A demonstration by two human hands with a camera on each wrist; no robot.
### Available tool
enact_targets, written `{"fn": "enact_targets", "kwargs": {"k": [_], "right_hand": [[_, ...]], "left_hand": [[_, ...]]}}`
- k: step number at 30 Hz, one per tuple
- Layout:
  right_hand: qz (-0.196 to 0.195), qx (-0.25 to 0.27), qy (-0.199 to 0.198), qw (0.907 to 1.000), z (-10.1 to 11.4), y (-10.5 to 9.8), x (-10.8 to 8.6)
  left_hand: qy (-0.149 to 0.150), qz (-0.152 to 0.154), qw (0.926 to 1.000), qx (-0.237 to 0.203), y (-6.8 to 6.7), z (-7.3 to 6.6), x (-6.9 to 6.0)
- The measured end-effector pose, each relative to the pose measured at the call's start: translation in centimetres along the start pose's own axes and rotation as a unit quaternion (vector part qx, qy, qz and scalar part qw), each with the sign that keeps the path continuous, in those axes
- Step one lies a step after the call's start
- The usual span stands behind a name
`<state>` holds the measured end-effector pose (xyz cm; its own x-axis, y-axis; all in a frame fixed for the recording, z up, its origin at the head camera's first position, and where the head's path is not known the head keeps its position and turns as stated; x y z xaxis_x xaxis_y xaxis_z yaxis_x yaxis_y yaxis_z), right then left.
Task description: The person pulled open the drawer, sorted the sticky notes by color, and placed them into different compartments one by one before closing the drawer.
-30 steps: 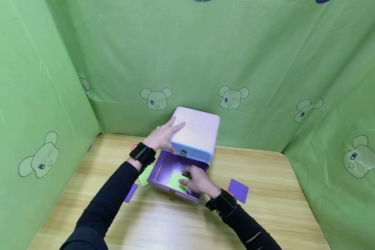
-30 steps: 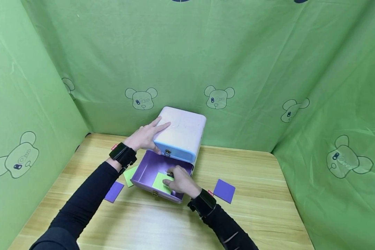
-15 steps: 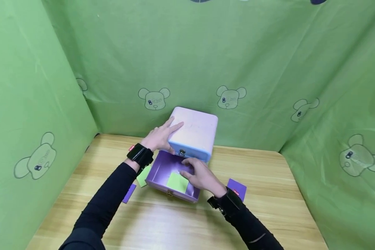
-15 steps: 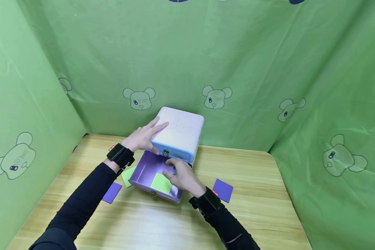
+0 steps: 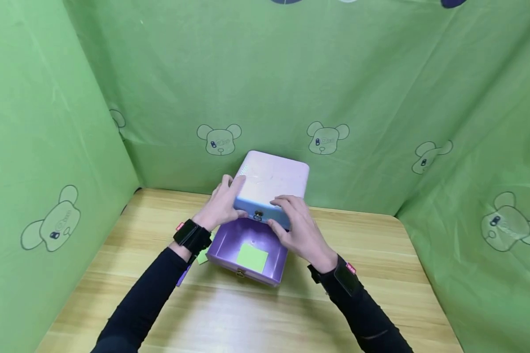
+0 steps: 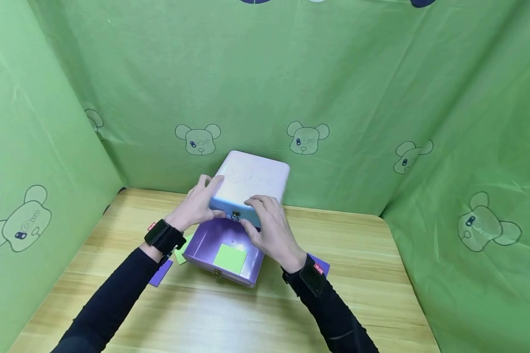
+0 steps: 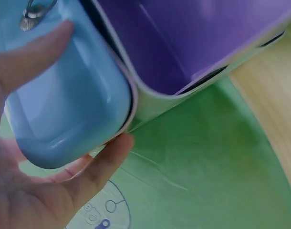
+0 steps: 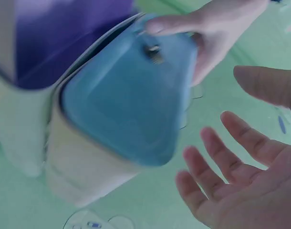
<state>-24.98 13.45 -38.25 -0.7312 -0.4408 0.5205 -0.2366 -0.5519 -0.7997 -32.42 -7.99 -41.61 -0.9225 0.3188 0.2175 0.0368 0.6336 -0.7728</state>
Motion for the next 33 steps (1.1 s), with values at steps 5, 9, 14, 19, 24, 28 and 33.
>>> {"fn": "enact_targets", "kwargs": {"k": [5,9,14,19,24,28,33], "right_hand": [[0.016,-0.037,0.003,0.9992,-1.6,0.7,0.1],[0.044,-0.055,0.002,0.9975,-2.9,1.8,0.2],[0.049,-0.070,-0.004,0.9963,-3.9,2.8,0.4],[0.024,-0.069,-0.014,0.9973,-5.0,3.4,0.8],[0.010,-0.051,-0.003,0.9987,-6.2,4.3,0.8],[0.000,-0.048,-0.002,0.9989,-6.6,4.6,0.6],[-0.007,-0.053,-0.008,0.9986,-6.5,4.3,0.8]], "left_hand": [[0.008,-0.043,0.9991,-0.002,0.3,0.7,-1.6],[0.008,-0.057,0.9983,-0.007,0.5,1.1,-2.9],[-0.010,-0.056,0.9982,-0.017,0.7,1.4,-4.2],[-0.026,-0.065,0.9973,-0.024,0.8,1.7,-5.8],[-0.033,-0.078,0.9960,-0.027,1.1,2.1,-7.4],[-0.038,-0.080,0.9958,-0.024,1.6,2.7,-8.5],[-0.050,-0.073,0.9957,-0.027,2.3,4.0,-9.6]]}}
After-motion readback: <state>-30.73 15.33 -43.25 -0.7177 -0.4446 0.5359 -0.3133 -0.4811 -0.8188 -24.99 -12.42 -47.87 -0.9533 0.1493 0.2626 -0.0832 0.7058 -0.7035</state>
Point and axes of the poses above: each hand's wrist, its own x-axis towards the middle knuckle, its own y-axis out of the palm, z = x × y, the point moved 3 cm from there along x, towards the middle knuckle, and after that the axes turned 5 degrees about -x, right-handed, at the moved point
